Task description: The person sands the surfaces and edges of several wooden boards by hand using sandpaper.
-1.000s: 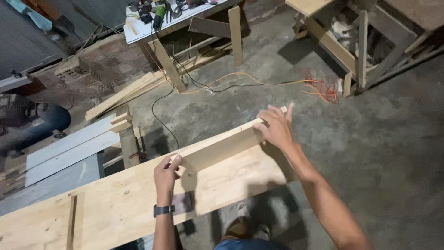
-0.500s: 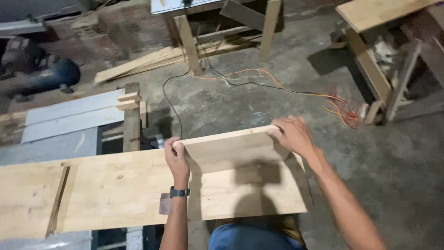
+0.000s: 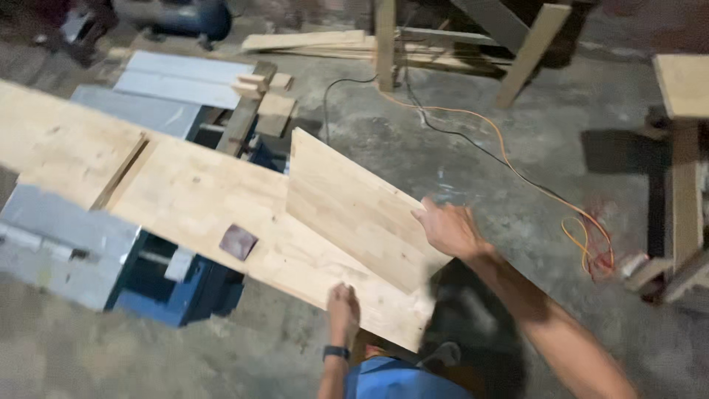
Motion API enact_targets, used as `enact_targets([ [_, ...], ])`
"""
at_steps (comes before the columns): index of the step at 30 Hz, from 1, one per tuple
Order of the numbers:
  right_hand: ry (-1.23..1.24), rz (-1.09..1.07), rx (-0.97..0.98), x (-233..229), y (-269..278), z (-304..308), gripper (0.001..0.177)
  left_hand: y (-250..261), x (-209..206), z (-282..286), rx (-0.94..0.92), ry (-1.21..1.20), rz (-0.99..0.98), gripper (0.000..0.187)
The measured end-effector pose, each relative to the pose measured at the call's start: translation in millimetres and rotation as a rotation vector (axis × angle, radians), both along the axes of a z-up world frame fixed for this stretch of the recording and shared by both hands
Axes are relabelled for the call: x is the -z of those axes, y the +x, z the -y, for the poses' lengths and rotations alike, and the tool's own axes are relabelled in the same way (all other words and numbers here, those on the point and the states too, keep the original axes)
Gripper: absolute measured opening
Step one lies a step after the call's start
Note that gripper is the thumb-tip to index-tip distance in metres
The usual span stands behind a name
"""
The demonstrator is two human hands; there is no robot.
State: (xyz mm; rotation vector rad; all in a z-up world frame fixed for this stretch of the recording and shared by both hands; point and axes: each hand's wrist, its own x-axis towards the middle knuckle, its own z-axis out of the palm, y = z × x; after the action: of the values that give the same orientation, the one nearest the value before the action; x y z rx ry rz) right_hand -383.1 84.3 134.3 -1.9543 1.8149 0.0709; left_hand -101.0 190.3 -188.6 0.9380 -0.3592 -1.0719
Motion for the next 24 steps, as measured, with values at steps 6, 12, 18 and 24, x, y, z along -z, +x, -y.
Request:
enact_targets([
  [6,-0.073,-0.03,-0.237,22,-8,-5,0.044,-66,-26,-55,0.165,0.597,0.06,0.06],
  [12,0.041,0.08,-0.201,29,-18,15,0.039,-90,-83,-62,0.395,0.733,0.747,0.025],
  [18,-0.017,0.422,-0.19,55,-37,39,0.041,-127,-79,-62,0.073,0.719,0.584,0.055],
  [24,0.124,0.418,0.093,97,-47,56,0.039,-139,-127,-45,-0.147,0.895,0.293,0.044],
])
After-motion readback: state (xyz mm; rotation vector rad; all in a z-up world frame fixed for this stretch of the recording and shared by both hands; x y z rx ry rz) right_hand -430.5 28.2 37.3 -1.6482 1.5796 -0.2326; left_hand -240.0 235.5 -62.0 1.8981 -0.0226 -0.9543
